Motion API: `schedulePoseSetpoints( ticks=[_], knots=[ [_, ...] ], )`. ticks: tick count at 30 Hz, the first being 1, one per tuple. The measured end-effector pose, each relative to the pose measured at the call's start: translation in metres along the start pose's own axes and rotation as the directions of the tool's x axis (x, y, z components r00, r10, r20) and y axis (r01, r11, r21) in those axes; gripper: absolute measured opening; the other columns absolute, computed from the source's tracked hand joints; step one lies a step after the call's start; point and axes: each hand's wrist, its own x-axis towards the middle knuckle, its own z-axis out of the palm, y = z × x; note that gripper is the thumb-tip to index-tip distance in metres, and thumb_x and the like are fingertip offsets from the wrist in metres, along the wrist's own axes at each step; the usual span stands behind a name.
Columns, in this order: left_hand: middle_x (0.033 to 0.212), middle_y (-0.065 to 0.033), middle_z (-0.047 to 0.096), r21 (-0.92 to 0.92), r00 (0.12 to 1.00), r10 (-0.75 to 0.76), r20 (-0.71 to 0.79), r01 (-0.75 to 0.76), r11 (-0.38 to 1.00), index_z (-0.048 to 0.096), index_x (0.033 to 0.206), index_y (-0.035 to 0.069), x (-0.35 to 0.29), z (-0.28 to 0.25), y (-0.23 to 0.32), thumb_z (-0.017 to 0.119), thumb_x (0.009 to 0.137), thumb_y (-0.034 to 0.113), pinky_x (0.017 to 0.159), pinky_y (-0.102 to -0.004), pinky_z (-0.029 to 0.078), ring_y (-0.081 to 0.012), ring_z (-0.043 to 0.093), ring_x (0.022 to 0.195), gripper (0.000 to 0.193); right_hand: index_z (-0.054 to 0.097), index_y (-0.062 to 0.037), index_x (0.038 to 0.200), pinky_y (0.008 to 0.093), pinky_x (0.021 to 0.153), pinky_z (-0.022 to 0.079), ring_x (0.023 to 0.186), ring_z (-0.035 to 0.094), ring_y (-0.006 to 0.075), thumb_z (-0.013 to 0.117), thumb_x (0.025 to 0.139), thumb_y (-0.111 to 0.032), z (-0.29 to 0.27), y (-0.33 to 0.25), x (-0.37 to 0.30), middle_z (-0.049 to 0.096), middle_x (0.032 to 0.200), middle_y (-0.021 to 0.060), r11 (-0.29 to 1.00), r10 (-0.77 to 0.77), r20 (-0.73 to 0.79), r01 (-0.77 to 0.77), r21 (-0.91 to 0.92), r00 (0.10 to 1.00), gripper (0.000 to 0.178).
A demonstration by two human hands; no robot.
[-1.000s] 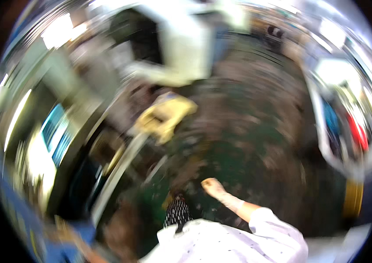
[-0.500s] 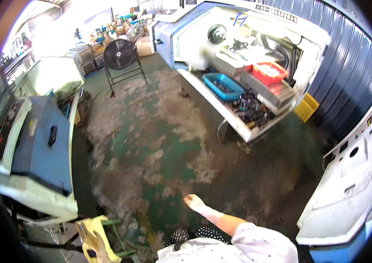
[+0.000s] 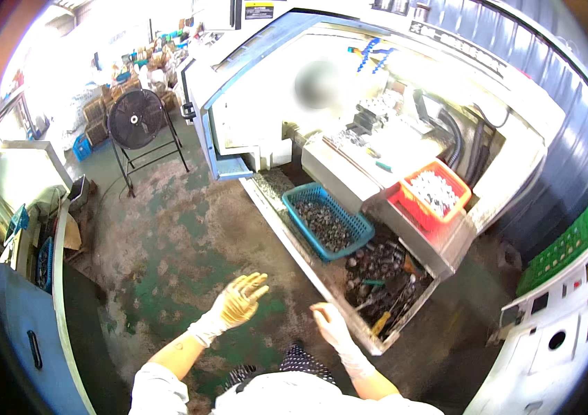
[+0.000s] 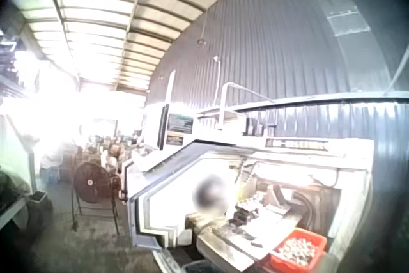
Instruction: The person operates a CNC lathe, repeatedly opening the safety door, loading metal parts into the chuck, and closing the door. They also use a brush to clear metal shavings from the machine bed and place finished parts into a red basket.
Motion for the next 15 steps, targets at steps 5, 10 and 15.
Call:
schedulePoseSetpoints(
  ticks=[5, 10, 15],
  knots=[
    [0.114, -0.0117, 0.032, 0.041, 0.874, -0.333, -0.353, 0.370, 0.928, 0.041, 0.102, 0.007, 0.066, -0.053, -0.079, 0.051, 0.059, 0.004, 0.086, -0.0347, 0.025, -0.0261, 0.030, 0.105, 0.044, 0.049, -0.0029, 0.080, 0.0263, 0.065, 0.037, 0.074, 0.047, 0.0209, 0.049, 0.068, -0.008, -0.006, -0.069, 0.154, 0.048, 0.080, 0.0102, 0.960, -0.256, -0.011, 0.256, 0.113, 0.967, 0.013],
    [0.118, -0.0127, 0.026, -0.011, 0.739, -0.310, -0.598, 0.379, 0.925, 0.028, 0.113, 0.004, 0.144, -0.094, -0.202, 0.053, 0.063, 0.004, 0.089, -0.0321, 0.021, -0.0272, 0.026, 0.108, 0.056, 0.048, -0.0021, 0.084, 0.0175, 0.059, 0.035, 0.066, 0.042, 0.0077, 0.046, 0.073, -0.006, -0.017, -0.127, 0.320, 0.046, 0.080, 0.0034, 0.820, -0.482, -0.521, 0.573, 0.016, 0.705, 0.012],
    [0.114, -0.0167, 0.030, 0.034, 0.639, -0.185, -0.747, 0.314, 0.949, 0.031, 0.109, -0.001, 0.240, -0.082, -0.290, 0.052, 0.067, 0.006, 0.085, -0.0346, 0.026, -0.0291, 0.031, 0.104, 0.048, 0.047, 0.0006, 0.087, 0.0225, 0.071, 0.035, 0.078, 0.046, 0.0128, 0.052, 0.070, -0.008, -0.078, -0.131, 0.512, 0.050, 0.085, 0.0059, 0.752, -0.005, -0.791, 0.523, 0.401, 0.612, 0.020]
  ],
)
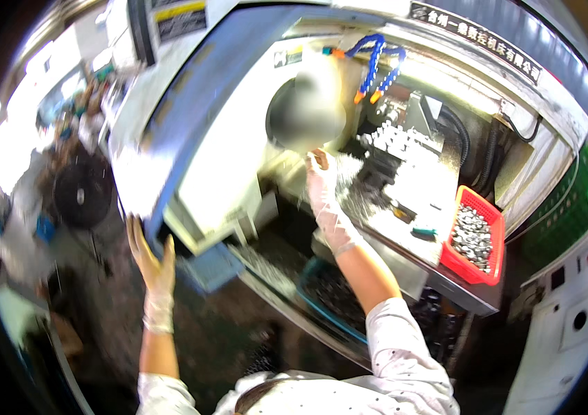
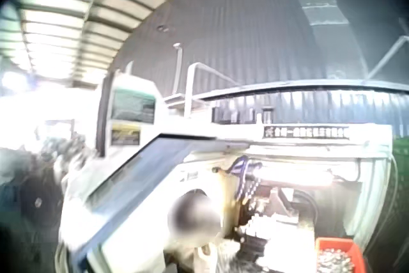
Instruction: The person operates a CNC lathe, repeatedly opening the safety door, loading metal parts into the chuck, and closing the door. They also use a brush to clear metal shavings from the machine bed and place finished parts into a red basket.
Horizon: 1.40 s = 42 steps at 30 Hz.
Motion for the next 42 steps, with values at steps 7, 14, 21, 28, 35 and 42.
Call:
schedulePoseSetpoints(
  ticks=[7, 14, 21, 28, 35, 42],
  knots=[
    [0.104, -0.0161, 0.039, -0.083, 0.959, 0.271, 0.088, -0.264, 0.961, 0.038, 0.102, -0.001, -0.021, -0.003, -0.055, 0.047, 0.069, 0.004, 0.081, -0.0394, 0.030, -0.0292, 0.040, 0.093, 0.034, 0.054, 0.0034, 0.073, 0.0228, 0.058, 0.039, 0.060, 0.048, 0.0114, 0.057, 0.064, -0.021, -0.043, 0.084, 0.139, 0.053, 0.067, 0.0057, 0.951, 0.261, -0.418, -0.306, -0.043, 0.870, 0.026],
    [0.093, -0.0114, 0.039, -0.157, 0.963, 0.250, 0.096, -0.233, 0.960, 0.037, 0.093, 0.006, -0.028, -0.004, -0.065, 0.047, 0.064, 0.004, 0.078, -0.0442, 0.028, -0.0286, 0.039, 0.089, 0.031, 0.050, -0.0032, 0.061, 0.0226, 0.045, 0.036, 0.049, 0.043, 0.0100, 0.051, 0.066, -0.021, -0.042, 0.093, 0.144, 0.048, 0.056, 0.0015, 0.985, 0.150, -0.523, -0.170, 0.010, 0.839, 0.018],
    [0.091, -0.0101, 0.038, -0.123, 0.971, 0.228, 0.076, -0.218, 0.968, 0.037, 0.091, 0.007, -0.026, 0.001, -0.062, 0.048, 0.064, 0.006, 0.077, -0.0441, 0.029, -0.0280, 0.040, 0.087, 0.029, 0.050, -0.0017, 0.078, 0.0234, 0.051, 0.037, 0.057, 0.045, 0.0103, 0.056, 0.066, -0.034, -0.023, 0.100, 0.146, 0.049, 0.069, 0.0027, 1.000, -0.009, -0.563, -0.005, -0.023, 0.826, 0.035],
    [0.101, -0.0156, 0.039, -0.146, 0.973, 0.229, 0.025, -0.223, 0.964, 0.036, 0.101, 0.004, -0.025, 0.003, -0.059, 0.044, 0.071, 0.003, 0.082, -0.0442, 0.027, -0.0316, 0.038, 0.095, 0.031, 0.050, 0.0017, 0.069, 0.0261, 0.056, 0.040, 0.058, 0.047, 0.0138, 0.059, 0.064, -0.033, -0.037, 0.125, 0.164, 0.052, 0.066, 0.0079, 0.974, 0.071, -0.633, -0.190, -0.123, 0.771, 0.036],
    [0.101, -0.0147, 0.039, -0.090, 0.984, 0.180, -0.007, -0.180, 0.980, 0.036, 0.099, 0.003, -0.027, 0.004, -0.054, 0.045, 0.070, 0.004, 0.082, -0.0449, 0.028, -0.0307, 0.038, 0.094, 0.030, 0.050, 0.0024, 0.078, 0.0240, 0.063, 0.039, 0.066, 0.047, 0.0125, 0.058, 0.066, -0.031, -0.022, 0.123, 0.140, 0.052, 0.075, 0.0076, 1.000, 0.028, -0.531, -0.022, 0.017, 0.847, 0.036],
    [0.104, -0.0168, 0.039, -0.126, 0.971, 0.233, -0.047, -0.237, 0.963, 0.037, 0.100, 0.001, -0.021, 0.006, -0.055, 0.045, 0.071, 0.002, 0.083, -0.0415, 0.028, -0.0315, 0.038, 0.097, 0.030, 0.049, -0.0006, 0.055, 0.0249, 0.041, 0.035, 0.044, 0.039, 0.0092, 0.055, 0.066, -0.024, -0.020, 0.084, 0.129, 0.045, 0.050, 0.0005, 0.953, 0.298, -0.675, -0.179, 0.243, 0.674, 0.026]
  ],
)
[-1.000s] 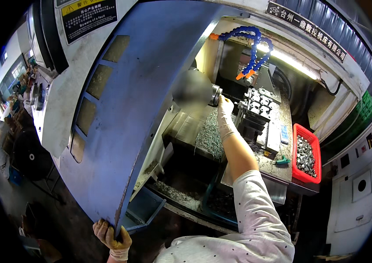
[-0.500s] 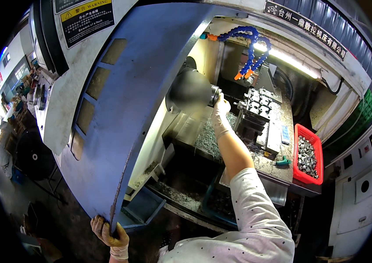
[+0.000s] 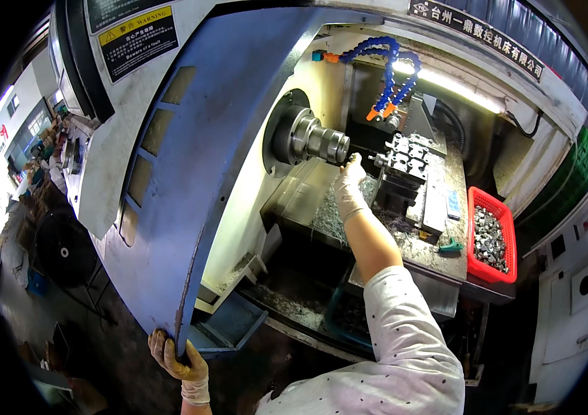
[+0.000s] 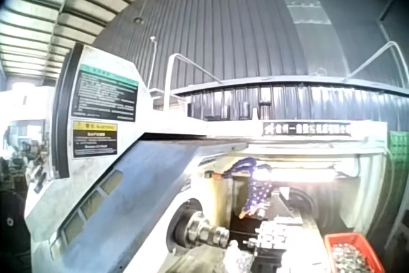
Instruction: The person operates a CNC lathe, repeatedly opening the safety door, loading metal parts into the chuck, and closing the door. They also use a brush to clear metal shavings from the machine bed and place finished parts into a red basket.
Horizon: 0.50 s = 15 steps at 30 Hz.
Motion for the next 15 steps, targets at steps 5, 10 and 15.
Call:
schedulePoseSetpoints(
  ticks=[5, 10, 15],
  knots=[
    [0.110, -0.0176, 0.035, 0.057, 0.991, -0.128, -0.032, 0.130, 0.990, 0.033, 0.107, -0.001, 0.001, 0.011, 0.008, 0.047, 0.070, 0.002, 0.085, -0.0359, 0.027, -0.0289, 0.037, 0.099, 0.040, 0.048, 0.0049, 0.058, 0.0307, 0.063, 0.041, 0.071, 0.048, 0.0289, 0.056, 0.052, -0.013, -0.066, -0.034, -0.031, 0.049, 0.080, 0.0192, -0.026, -0.488, 0.835, 0.953, -0.303, 0.252, 0.021],
    [0.111, -0.0151, 0.035, -0.010, 0.917, -0.376, -0.131, 0.378, 0.926, 0.032, 0.110, 0.000, 0.020, 0.009, 0.024, 0.050, 0.070, 0.006, 0.086, -0.0334, 0.026, -0.0255, 0.034, 0.102, 0.044, 0.048, 0.0001, 0.076, 0.0370, 0.074, 0.033, 0.083, 0.041, 0.0301, 0.058, 0.053, -0.021, -0.159, -0.144, -0.030, 0.044, 0.090, 0.0151, -0.206, -0.307, 0.858, 0.852, -0.481, 0.411, 0.032],
    [0.112, -0.0134, 0.036, -0.087, 0.926, -0.358, -0.123, 0.349, 0.933, 0.033, 0.110, 0.000, 0.018, 0.020, 0.020, 0.046, 0.073, 0.007, 0.085, -0.0319, 0.028, -0.0240, 0.036, 0.102, 0.039, 0.048, -0.0030, 0.084, 0.0392, 0.079, 0.028, 0.094, 0.036, 0.0297, 0.058, 0.060, -0.031, -0.327, -0.254, 0.021, 0.042, 0.096, 0.0155, -0.569, -0.587, 0.731, 0.465, -0.678, 0.347, 0.038]
  ],
)
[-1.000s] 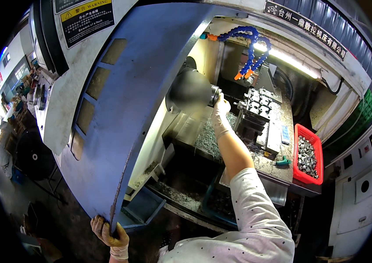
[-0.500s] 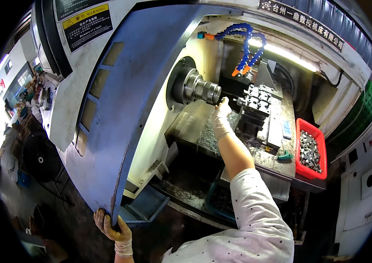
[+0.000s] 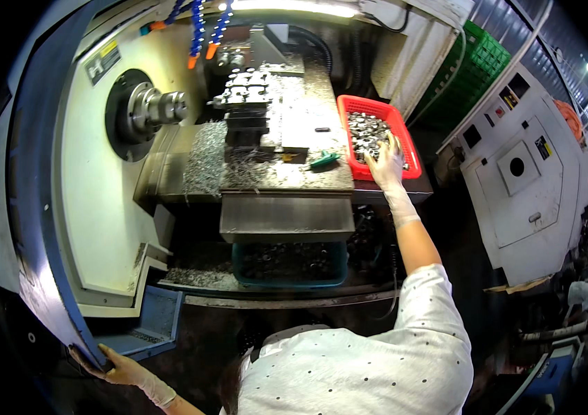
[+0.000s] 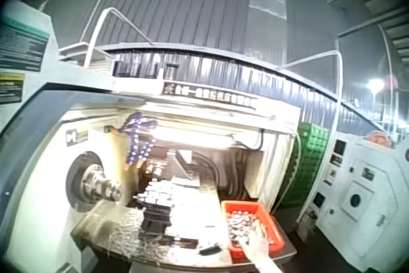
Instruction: The person operates a CNC lathe, repeatedly opening the safety door, loading metal parts into the chuck, and closing the door. They also use a brush to clear metal shavings from the machine bed and place finished parts into a red basket.
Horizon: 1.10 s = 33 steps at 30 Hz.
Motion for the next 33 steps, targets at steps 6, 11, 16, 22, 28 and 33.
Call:
schedulePoseSetpoints(
  ticks=[6, 11, 16, 22, 28, 33],
  knots=[
    [0.111, -0.0137, 0.037, 0.017, 1.000, -0.015, -0.024, 0.015, 1.000, 0.035, 0.109, 0.000, 0.002, -0.003, -0.007, 0.045, 0.070, 0.002, 0.084, -0.0310, 0.029, -0.0242, 0.037, 0.101, 0.040, 0.035, 0.0025, 0.100, 0.0372, 0.082, 0.029, 0.097, 0.036, 0.0311, 0.050, 0.065, -0.038, -0.055, 0.063, -0.164, 0.039, 0.103, 0.0196, 0.867, 0.499, 0.548, -0.394, -0.305, 0.672, 0.055],
    [0.110, -0.0156, 0.037, -0.131, 0.999, -0.013, -0.035, 0.008, 0.991, 0.035, 0.108, -0.002, 0.001, 0.003, -0.013, 0.045, 0.069, 0.001, 0.084, -0.0320, 0.028, -0.0253, 0.038, 0.100, 0.040, 0.027, 0.0040, 0.109, 0.0322, 0.075, 0.036, 0.090, 0.043, 0.0278, 0.047, 0.067, -0.035, -0.035, 0.084, -0.297, 0.042, 0.102, 0.0182, 0.749, 0.635, 0.733, -0.422, -0.510, 0.242, 0.061],
    [0.112, -0.0142, 0.035, -0.126, 0.998, -0.057, -0.023, 0.053, 0.991, 0.033, 0.109, 0.000, 0.003, 0.003, 0.001, 0.042, 0.068, -0.003, 0.085, -0.0328, 0.028, -0.0252, 0.036, 0.102, 0.042, 0.047, -0.0001, 0.089, 0.0291, 0.063, 0.039, 0.069, 0.049, 0.0251, 0.050, 0.065, -0.012, -0.055, 0.093, -0.303, 0.052, 0.079, 0.0126, 0.697, 0.589, 0.580, -0.717, -0.014, 0.562, 0.027],
    [0.112, -0.0150, 0.035, -0.142, 0.997, -0.073, -0.029, 0.068, 0.987, 0.033, 0.109, -0.001, -0.001, -0.002, 0.001, 0.043, 0.066, -0.001, 0.087, -0.0340, 0.025, -0.0255, 0.034, 0.103, 0.044, 0.037, -0.0013, 0.103, 0.0289, 0.068, 0.035, 0.069, 0.045, 0.0167, 0.048, 0.070, -0.030, -0.165, 0.027, -0.208, 0.047, 0.076, 0.0055, -0.200, 0.529, 0.604, -0.604, 0.772, 0.597, 0.045],
    [0.110, -0.0151, 0.034, -0.141, 0.999, -0.039, 0.030, 0.043, 0.989, 0.031, 0.108, -0.002, -0.001, 0.001, 0.007, 0.042, 0.059, -0.005, 0.089, -0.0364, 0.020, -0.0263, 0.030, 0.105, 0.050, 0.029, -0.0019, 0.110, 0.0373, 0.076, 0.035, 0.084, 0.046, 0.0230, 0.040, 0.073, -0.041, -0.141, -0.101, -0.083, 0.044, 0.093, 0.0143, -0.733, 0.041, 0.703, -0.456, 0.504, 0.710, 0.055],
    [0.111, -0.0149, 0.034, -0.111, 0.998, 0.058, -0.004, -0.058, 0.992, 0.032, 0.106, -0.001, -0.001, 0.003, 0.011, 0.041, 0.057, -0.008, 0.089, -0.0377, 0.019, -0.0284, 0.030, 0.105, 0.050, 0.043, -0.0025, 0.075, 0.0344, 0.055, 0.045, 0.057, 0.052, 0.0221, 0.041, 0.074, -0.040, -0.055, -0.294, -0.010, 0.052, 0.067, 0.0123, -0.695, -0.206, 0.901, -0.705, 0.140, 0.382, 0.038]
  ],
)
